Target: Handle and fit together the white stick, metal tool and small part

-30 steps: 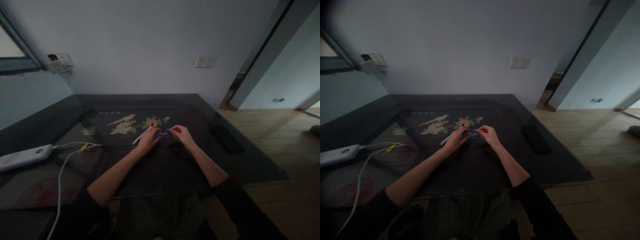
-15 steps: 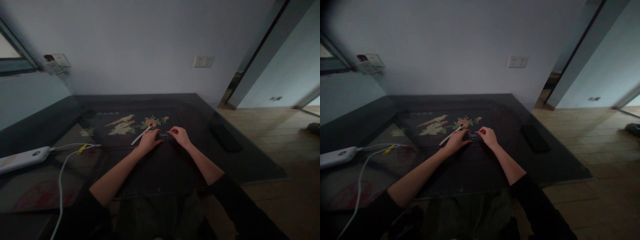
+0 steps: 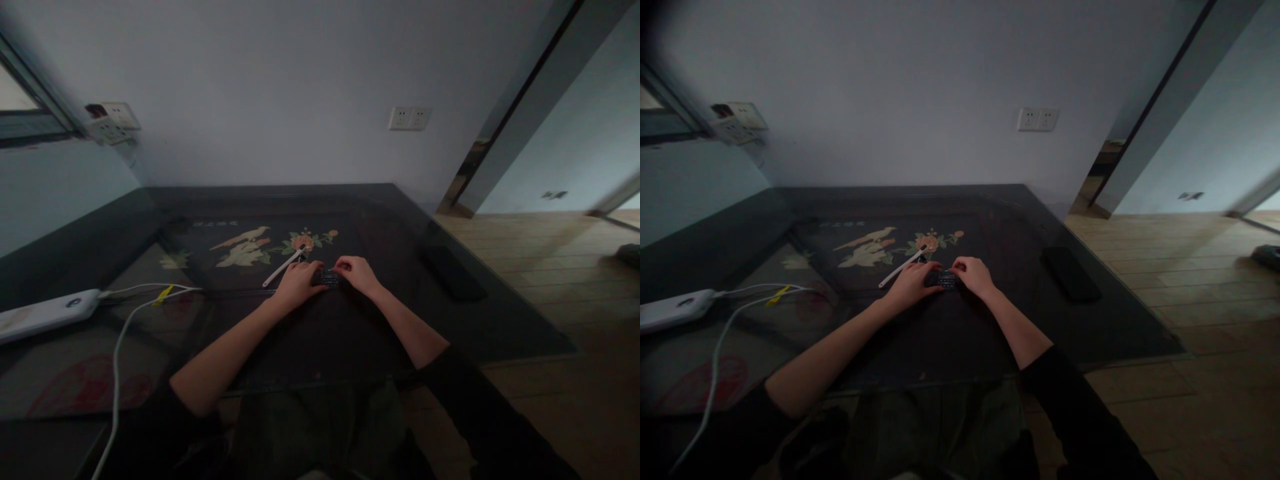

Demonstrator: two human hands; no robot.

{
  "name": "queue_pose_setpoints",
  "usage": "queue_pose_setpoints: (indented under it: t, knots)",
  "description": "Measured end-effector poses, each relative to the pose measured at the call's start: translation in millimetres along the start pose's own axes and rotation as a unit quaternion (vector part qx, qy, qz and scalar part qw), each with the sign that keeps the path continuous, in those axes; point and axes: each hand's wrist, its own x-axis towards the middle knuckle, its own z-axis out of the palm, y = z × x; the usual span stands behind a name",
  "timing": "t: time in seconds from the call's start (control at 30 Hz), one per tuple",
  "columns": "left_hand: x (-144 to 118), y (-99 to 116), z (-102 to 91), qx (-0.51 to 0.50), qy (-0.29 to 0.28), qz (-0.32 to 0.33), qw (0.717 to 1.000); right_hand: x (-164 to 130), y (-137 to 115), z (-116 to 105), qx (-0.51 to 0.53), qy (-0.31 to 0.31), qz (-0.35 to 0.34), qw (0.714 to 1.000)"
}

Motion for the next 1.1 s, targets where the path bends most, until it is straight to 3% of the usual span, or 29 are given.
queue_pose_setpoints:
  t: [0.43, 0.8, 1.1]
  knots:
    - [-1.1, 1.7, -2.9, 0.005, -0.017, -0.008, 1.000, -4.9, -10.4, 1.1, -0.081, -0.001, -0.010, 0.997]
    - [-1.1, -1.3, -1.7, -0.015, 0.003, -0.004, 1.000, -5.2, -8.5, 1.3, -0.024, 0.024, 0.000, 0.999]
    - [2.6, -4.4, -3.1, -0.056, 0.043, 0.007, 0.997, -3.8, -0.6, -2.1, -0.039, -0.059, -0.072, 0.995]
